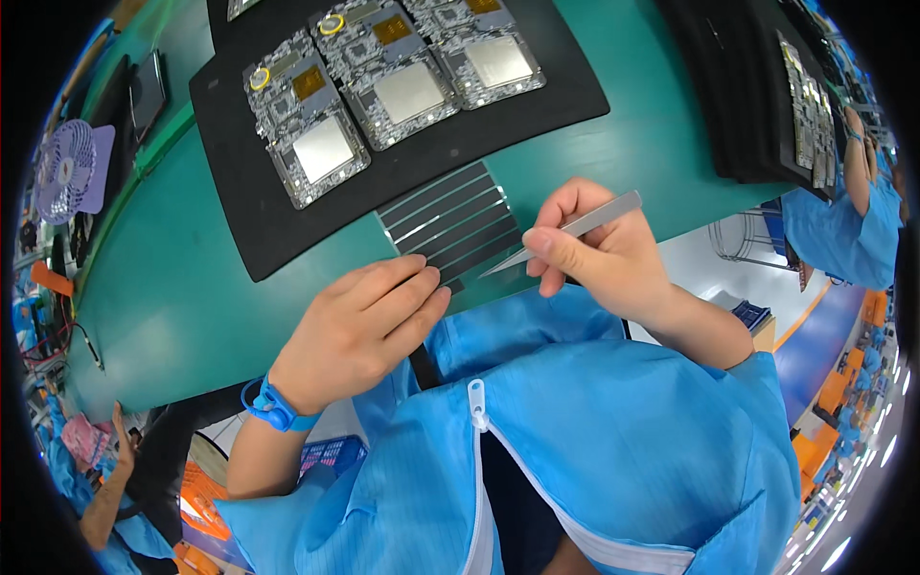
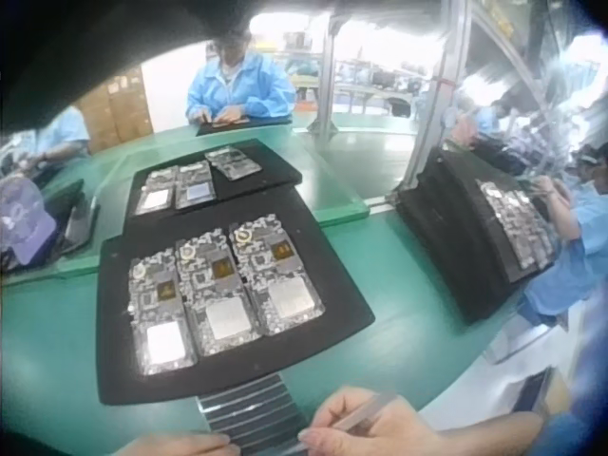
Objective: The person uses tweezers to pick up small rectangular components from a sheet and places them onto circuit boards arranged on a black mat. The person repeatedly handles the components and boards, moving them along the assembly line.
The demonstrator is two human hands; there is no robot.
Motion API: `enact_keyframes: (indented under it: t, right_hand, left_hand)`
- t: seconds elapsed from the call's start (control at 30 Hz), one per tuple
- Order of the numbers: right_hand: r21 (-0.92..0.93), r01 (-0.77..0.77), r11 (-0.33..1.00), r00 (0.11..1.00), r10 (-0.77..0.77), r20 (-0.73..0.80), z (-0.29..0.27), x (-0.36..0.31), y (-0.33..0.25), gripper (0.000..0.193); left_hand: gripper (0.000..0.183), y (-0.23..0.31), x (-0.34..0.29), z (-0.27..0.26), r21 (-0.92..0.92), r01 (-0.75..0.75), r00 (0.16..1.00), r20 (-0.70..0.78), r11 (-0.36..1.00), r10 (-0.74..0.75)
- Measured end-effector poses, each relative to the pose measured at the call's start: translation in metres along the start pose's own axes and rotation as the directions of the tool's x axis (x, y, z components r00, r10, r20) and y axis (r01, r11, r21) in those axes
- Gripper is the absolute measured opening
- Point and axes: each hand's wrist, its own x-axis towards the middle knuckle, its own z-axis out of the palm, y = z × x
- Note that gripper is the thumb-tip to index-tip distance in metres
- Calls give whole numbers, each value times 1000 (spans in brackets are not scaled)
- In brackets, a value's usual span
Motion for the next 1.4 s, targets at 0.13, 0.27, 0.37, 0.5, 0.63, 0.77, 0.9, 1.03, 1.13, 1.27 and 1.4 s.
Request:
enact_keyframes:
  t: [0.13, 0.27, 0.37, 0.5, 0.63, 0.77, 0.9, 1.03, 1.13, 1.27, 1.4]
  right_hand:
    - [-113, 24, 993, 1000, -24, -3, 11, 1, 11, 21]
    - [-151, 25, 988, 1000, -28, -15, 18, 1, 12, 20]
    - [-139, 59, 989, 998, -62, -15, 21, 3, 16, 20]
    - [-54, 45, 998, 999, -46, -14, 18, 3, 14, 21]
    - [-114, 48, 992, 998, -52, -29, 19, 3, 14, 21]
    - [-124, 48, 991, 998, -51, -24, 22, 4, 15, 20]
    - [-82, 111, 990, 994, -113, -12, 25, 6, 19, 19]
    - [78, 180, 981, 982, -174, -79, 21, 5, 15, 20]
    - [160, 304, 939, 949, -284, -135, -1, 22, -1, 22]
    - [94, 455, 886, 876, -426, -226, -46, 80, -35, 25]
    - [89, 453, 887, 884, -433, -176, -62, 124, -50, 25]
  left_hand:
    - [28, -5, -6, 2, 25, -48, 999, -12, 999, 49]
    - [28, -7, -5, 3, 18, -57, 998, -27, 998, 58]
    - [27, -8, -6, 5, 18, -62, 997, -34, 998, 63]
    - [26, -9, -7, 4, 7, -57, 997, -51, 998, 57]
    - [27, -10, -6, 5, 32, -70, 996, -50, 997, 71]
    - [25, -10, -7, 6, 44, -76, 995, -63, 996, 79]
    - [24, -10, -8, 8, 53, -90, 993, -71, 994, 94]
    - [22, -11, -1, 3, 50, -109, 993, -38, 993, 111]
    - [21, -12, 3, -4, 3, -101, 995, 1, 995, 101]
    - [21, -31, 31, -16, -51, -79, 996, -37, 996, 77]
    - [22, -73, 92, -12, 31, 98, 964, -252, 995, -87]
